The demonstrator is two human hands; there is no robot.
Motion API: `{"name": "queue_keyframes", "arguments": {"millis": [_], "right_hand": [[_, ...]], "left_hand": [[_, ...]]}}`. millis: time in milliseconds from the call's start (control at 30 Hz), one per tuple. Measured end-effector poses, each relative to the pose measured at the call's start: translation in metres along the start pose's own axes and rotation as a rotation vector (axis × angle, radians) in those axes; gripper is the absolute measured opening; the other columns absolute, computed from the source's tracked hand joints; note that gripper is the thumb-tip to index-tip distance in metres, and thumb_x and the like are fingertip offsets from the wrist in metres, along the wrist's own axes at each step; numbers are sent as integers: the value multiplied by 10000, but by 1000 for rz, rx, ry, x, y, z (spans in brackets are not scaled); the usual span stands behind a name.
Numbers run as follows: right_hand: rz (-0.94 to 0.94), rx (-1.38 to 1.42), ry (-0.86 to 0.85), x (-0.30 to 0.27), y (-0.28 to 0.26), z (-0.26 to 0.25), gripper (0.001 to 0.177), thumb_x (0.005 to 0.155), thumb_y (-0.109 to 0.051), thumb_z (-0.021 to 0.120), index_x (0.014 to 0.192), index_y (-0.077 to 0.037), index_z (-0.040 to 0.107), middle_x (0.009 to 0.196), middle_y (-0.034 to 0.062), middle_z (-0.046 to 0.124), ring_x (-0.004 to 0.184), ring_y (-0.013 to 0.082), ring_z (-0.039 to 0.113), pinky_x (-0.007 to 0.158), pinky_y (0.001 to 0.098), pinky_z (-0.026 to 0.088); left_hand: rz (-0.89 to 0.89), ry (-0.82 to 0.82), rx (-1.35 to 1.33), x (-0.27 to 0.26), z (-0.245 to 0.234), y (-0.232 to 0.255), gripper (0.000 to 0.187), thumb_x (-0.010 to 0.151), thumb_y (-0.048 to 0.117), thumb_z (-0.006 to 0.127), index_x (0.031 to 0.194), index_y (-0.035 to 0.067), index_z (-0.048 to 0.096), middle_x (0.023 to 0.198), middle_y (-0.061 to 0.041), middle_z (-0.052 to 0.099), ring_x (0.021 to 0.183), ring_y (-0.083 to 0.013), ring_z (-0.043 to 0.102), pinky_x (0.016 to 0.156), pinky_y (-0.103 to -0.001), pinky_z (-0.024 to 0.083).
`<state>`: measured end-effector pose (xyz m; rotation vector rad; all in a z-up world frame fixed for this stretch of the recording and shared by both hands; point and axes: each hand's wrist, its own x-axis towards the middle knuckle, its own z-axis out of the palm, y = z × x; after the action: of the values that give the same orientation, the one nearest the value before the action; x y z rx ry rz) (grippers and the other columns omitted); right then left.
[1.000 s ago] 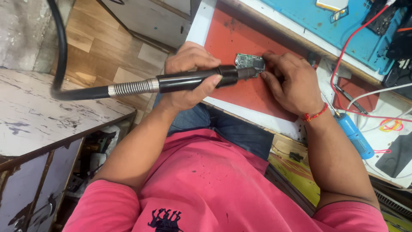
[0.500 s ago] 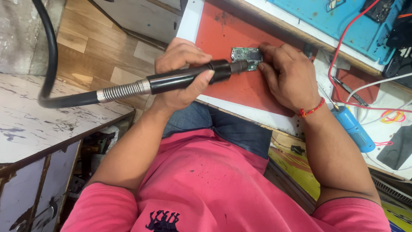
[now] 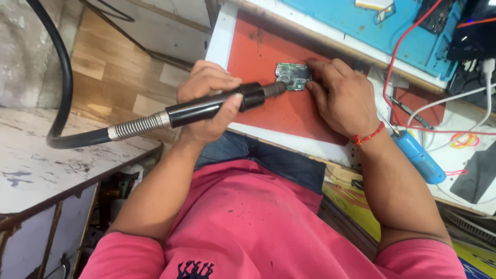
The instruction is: The person uses a hot air gun to heat a small circuit board placed on a red mat. They hold the board steady with one hand while directing the hot air with the other, then set the tool down and continue to handle the board.
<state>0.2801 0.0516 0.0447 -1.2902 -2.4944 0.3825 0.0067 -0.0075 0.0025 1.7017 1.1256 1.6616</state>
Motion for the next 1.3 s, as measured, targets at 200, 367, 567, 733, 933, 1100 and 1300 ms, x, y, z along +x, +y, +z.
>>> {"name": "queue_keyframes", "arguments": {"millis": [200, 367, 567, 733, 933, 1100, 1300], "right_hand": [[13, 53, -5, -9, 6, 2, 313, 988, -120, 722, 1293, -73, 675, 978, 123, 648, 834, 366, 647, 700, 462, 509], [-40, 61, -50, -4, 9, 2, 329, 949, -124, 746, 1263, -51, 681, 918, 125, 616, 786, 330, 626, 688, 442, 500], [-41, 62, -56, -4, 10, 5, 338, 921, -129, 752, 1242, -43, 686, 968, 105, 601, 915, 325, 596, 780, 438, 499], [-56, 72, -60, -4, 10, 5, 357, 925, -126, 750, 1270, -61, 690, 1027, 107, 588, 974, 328, 568, 853, 437, 483], [-140, 86, -116, -5, 15, 6, 391, 894, -138, 773, 1279, -105, 717, 975, 90, 573, 927, 310, 551, 834, 435, 449], [-117, 95, -80, -5, 13, 11, 378, 923, -158, 780, 1283, -83, 693, 1027, 92, 584, 974, 313, 563, 881, 436, 463], [-138, 94, -87, -4, 13, 8, 386, 911, -153, 778, 1279, -75, 690, 1030, 97, 588, 979, 319, 568, 880, 443, 461]], "left_hand": [[-36, -65, -46, -7, 0, -3, 163, 924, 104, 764, 1044, 40, 676, 1014, -107, 729, 964, -227, 668, 923, -341, 530], [-77, -10, -1, -4, -1, -4, 179, 939, 141, 769, 1051, 34, 677, 1059, -101, 722, 1015, -219, 668, 925, -338, 550], [-80, -31, -21, -5, -3, -5, 172, 931, 135, 762, 1046, 33, 685, 1058, -101, 724, 990, -213, 656, 923, -343, 546], [-16, -132, -67, -5, -4, -5, 203, 869, 166, 772, 1001, 35, 690, 1021, -97, 727, 1011, -228, 649, 893, -332, 540], [-46, -118, -118, -1, -1, -9, 197, 915, 165, 779, 1032, 37, 685, 1040, -98, 724, 965, -217, 667, 908, -342, 542], [-47, -63, -17, -4, -3, -4, 207, 937, 165, 781, 1050, 30, 671, 1041, -104, 718, 973, -225, 656, 893, -335, 545], [-38, -84, -13, -1, -3, -5, 219, 931, 189, 797, 1050, 47, 680, 1048, -99, 733, 994, -236, 672, 905, -338, 549]]}}
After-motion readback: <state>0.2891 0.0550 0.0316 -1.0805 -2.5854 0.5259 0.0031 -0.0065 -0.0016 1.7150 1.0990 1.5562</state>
